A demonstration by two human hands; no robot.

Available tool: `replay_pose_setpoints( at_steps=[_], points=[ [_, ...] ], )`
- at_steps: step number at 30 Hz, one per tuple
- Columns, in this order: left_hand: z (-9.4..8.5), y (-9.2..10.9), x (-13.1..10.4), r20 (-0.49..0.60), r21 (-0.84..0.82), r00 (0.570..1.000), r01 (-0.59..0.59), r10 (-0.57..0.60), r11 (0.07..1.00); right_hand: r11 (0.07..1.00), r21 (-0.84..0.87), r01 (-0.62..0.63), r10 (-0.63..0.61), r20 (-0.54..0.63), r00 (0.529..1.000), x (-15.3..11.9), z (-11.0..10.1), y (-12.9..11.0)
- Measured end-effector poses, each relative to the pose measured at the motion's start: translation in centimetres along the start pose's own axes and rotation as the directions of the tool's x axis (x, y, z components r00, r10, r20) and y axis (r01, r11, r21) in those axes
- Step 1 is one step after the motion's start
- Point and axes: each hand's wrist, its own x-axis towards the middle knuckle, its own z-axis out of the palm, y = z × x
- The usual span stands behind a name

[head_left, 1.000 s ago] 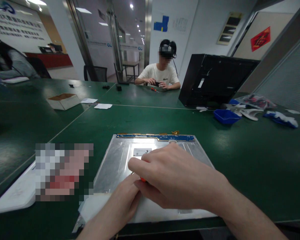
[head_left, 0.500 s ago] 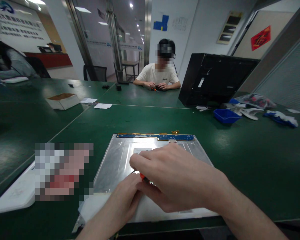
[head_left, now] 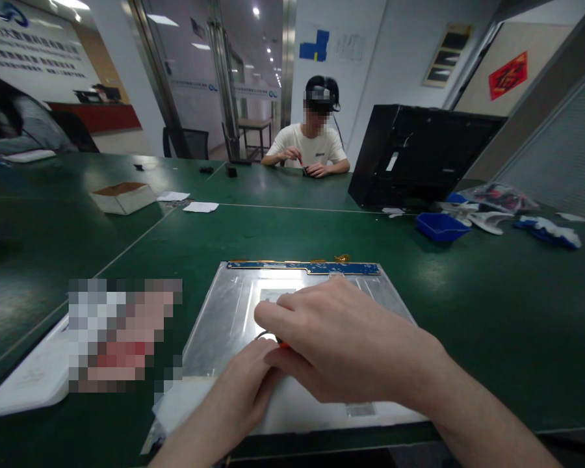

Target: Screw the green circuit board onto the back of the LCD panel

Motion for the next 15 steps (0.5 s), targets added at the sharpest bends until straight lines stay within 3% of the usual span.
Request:
replay_pose_setpoints(
  at_steps=[7, 15],
  points=[
    [-0.65, 1.09, 0.54, 0.018, 0.001, 1.000, 0.005, -0.005, 1.000, 0.999, 0.038, 0.033, -0.034, 0.027, 0.999, 0.01, -0.24, -0.15],
    [-0.47, 0.77, 0.33, -0.004, 0.031, 1.000, -0.017, 0.017, 0.999, 1.000, 0.013, 0.012, -0.012, 0.020, 1.000, 0.09, -0.19, 0.03]
  ],
)
